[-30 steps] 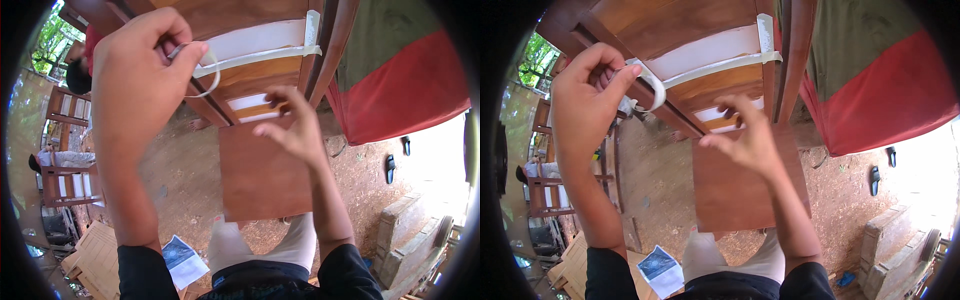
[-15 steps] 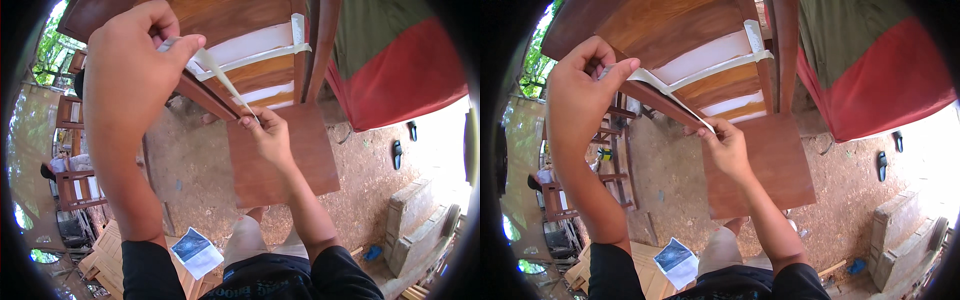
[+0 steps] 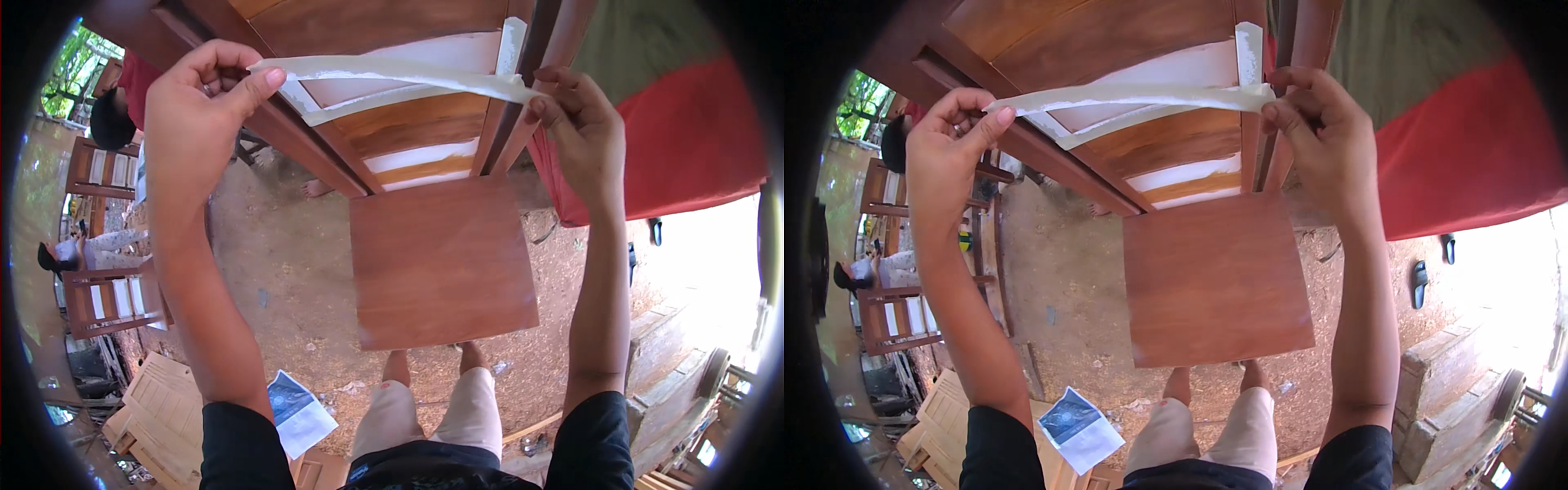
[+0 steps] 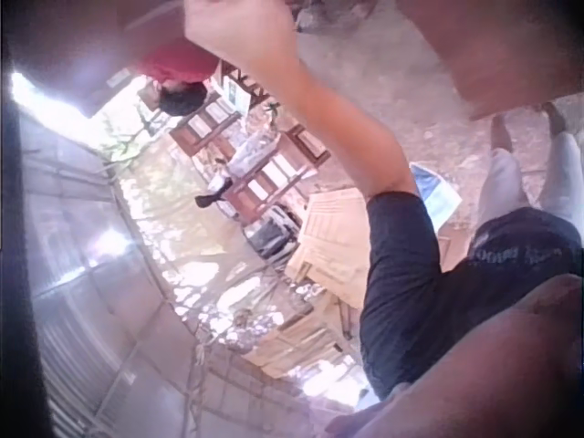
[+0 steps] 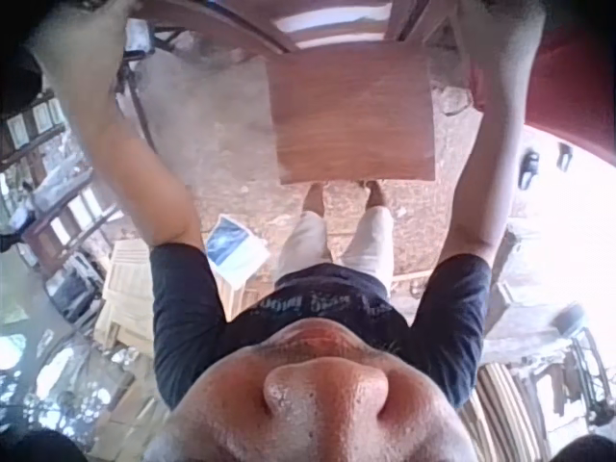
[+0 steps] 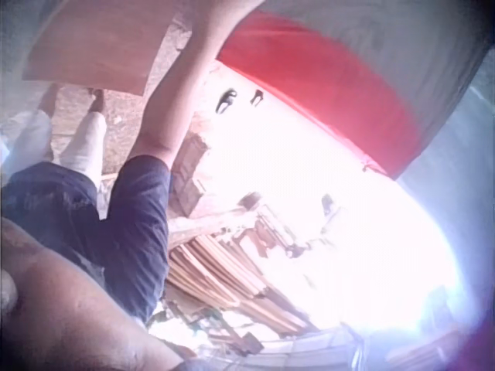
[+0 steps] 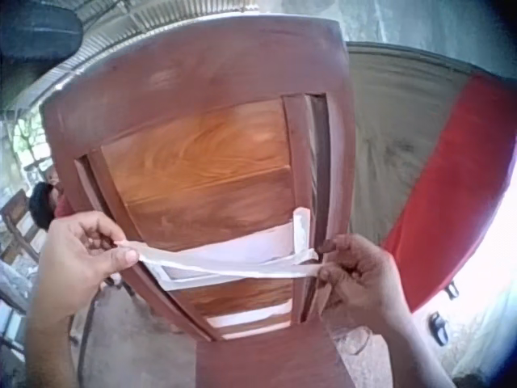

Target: Applying strips of white masking tape to the back of a wooden chair.

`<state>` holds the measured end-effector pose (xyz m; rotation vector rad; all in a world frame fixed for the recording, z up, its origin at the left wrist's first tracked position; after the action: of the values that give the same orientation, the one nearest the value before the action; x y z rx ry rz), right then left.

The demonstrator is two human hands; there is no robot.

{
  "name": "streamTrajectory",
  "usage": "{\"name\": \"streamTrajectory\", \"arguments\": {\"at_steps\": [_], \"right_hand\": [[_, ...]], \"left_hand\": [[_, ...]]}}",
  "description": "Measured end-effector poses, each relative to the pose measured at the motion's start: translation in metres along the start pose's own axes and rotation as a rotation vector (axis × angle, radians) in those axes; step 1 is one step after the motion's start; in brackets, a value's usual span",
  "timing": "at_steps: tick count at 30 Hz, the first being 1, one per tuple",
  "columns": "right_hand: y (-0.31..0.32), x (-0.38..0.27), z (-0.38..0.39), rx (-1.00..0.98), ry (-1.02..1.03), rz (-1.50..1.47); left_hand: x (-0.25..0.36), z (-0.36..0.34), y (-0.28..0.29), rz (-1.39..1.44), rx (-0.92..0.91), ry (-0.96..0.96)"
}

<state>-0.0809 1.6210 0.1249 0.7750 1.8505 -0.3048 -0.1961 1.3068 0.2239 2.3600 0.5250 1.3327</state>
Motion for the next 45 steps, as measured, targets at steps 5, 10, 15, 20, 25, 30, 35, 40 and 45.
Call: {"name": "streamTrajectory", "arguments": {"at_steps": [5,10,15,20,25,30,35,40,45], "right_hand": [[-0.001,-0.013,-0.032,-0.002,0.177,0.275],[-0.005,-0.023,-0.049,0.096,0.226,0.311],[-0.003,-0.011,-0.066,0.123,0.230,0.203],[-0.007,-0.012,-0.066,0.147,0.297,0.156],[-0.009,-0.010,-0.062,0.203,0.306,0.186],[-0.010,-0.011,-0.060,0.217,0.335,0.211],[-0.010,-0.012,-0.061,0.237,0.348,0.219],[-0.011,-0.010,-0.062,0.235,0.326,0.240],[-0.007,-0.008,-0.063,0.245,0.332,0.206]], "left_hand": [[-0.036,0.009,-0.013,0.122,0.128,0.059],[-0.063,0.016,-0.015,0.120,0.268,0.065],[-0.062,0.017,-0.018,0.233,0.343,0.007],[-0.066,0.023,-0.020,0.183,0.441,-0.038],[-0.065,0.029,-0.021,0.127,0.523,-0.026],[-0.073,0.027,-0.022,0.188,0.552,-0.063],[-0.069,0.029,-0.023,0.139,0.554,-0.075],[-0.070,0.029,-0.022,0.176,0.560,-0.101],[-0.071,0.029,-0.025,0.180,0.571,-0.105]]}}
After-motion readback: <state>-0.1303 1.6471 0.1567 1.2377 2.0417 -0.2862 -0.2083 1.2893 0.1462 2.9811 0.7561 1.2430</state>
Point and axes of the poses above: each hand's wrist, its own z-axis away from the middle knuckle, its own y-axis out of the back of the hand, x = y × z, the point moved 9 cm from there along -z, towards the middle knuckle, and after that the axes turned 12 degrees about x, right-handed, at the moved point
